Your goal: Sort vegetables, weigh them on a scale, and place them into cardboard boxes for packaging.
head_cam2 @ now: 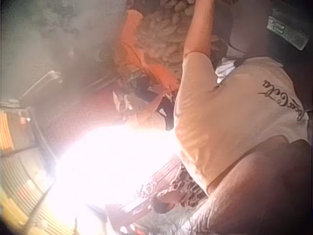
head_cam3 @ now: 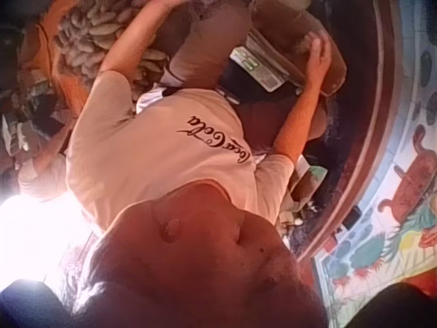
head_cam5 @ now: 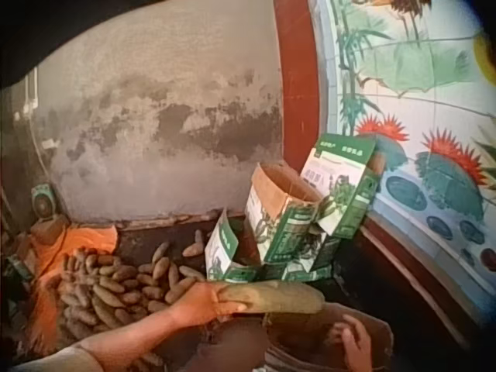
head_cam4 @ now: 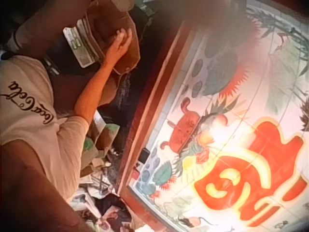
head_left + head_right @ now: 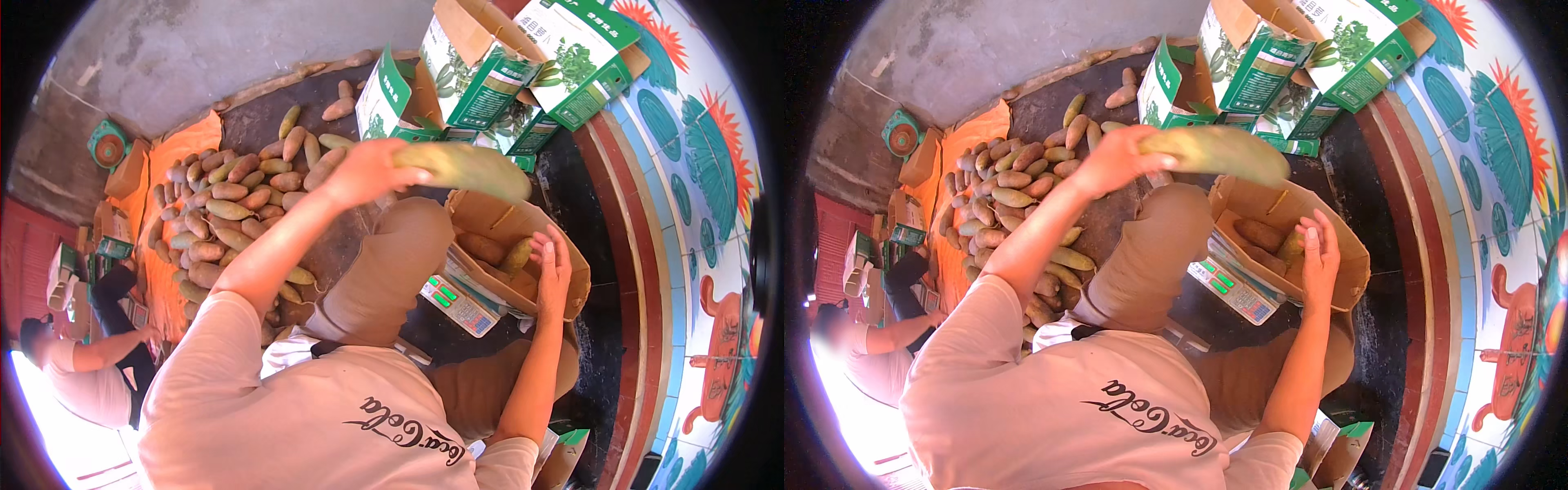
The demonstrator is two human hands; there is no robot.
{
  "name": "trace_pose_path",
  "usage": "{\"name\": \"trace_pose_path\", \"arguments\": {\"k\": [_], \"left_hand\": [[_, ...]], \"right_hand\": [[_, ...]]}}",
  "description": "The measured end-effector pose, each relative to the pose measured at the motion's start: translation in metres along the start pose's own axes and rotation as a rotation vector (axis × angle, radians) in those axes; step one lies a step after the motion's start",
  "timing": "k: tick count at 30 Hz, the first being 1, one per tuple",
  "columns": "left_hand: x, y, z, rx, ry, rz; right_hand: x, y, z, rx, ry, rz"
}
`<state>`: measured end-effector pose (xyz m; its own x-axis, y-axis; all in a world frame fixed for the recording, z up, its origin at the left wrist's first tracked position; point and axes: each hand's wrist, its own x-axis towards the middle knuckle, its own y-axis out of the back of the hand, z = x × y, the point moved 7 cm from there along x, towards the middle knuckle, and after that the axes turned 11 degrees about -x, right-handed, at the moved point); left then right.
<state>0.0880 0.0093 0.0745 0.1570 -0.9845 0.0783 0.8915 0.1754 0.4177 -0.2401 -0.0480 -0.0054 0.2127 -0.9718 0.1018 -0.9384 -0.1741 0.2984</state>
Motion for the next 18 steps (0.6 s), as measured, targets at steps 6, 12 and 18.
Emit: {"name": "trace_pose_path", "arguments": {"k": [6,12,18], "left_hand": [[0.009,-0.104,0.046,0.213,-0.289,-0.242],[0.027,-0.117,0.034,0.119,-0.208,-0.245],[0.026,-0.065,0.009,0.027,-0.214,-0.058]], "right_hand": [[-0.007,0.009,-0.001,0.386,-0.142,-0.004],[0.001,0.037,0.013,0.313,-0.166,0.088],[-0.002,0.056,0.005,-0.576,-0.173,0.344]]}}
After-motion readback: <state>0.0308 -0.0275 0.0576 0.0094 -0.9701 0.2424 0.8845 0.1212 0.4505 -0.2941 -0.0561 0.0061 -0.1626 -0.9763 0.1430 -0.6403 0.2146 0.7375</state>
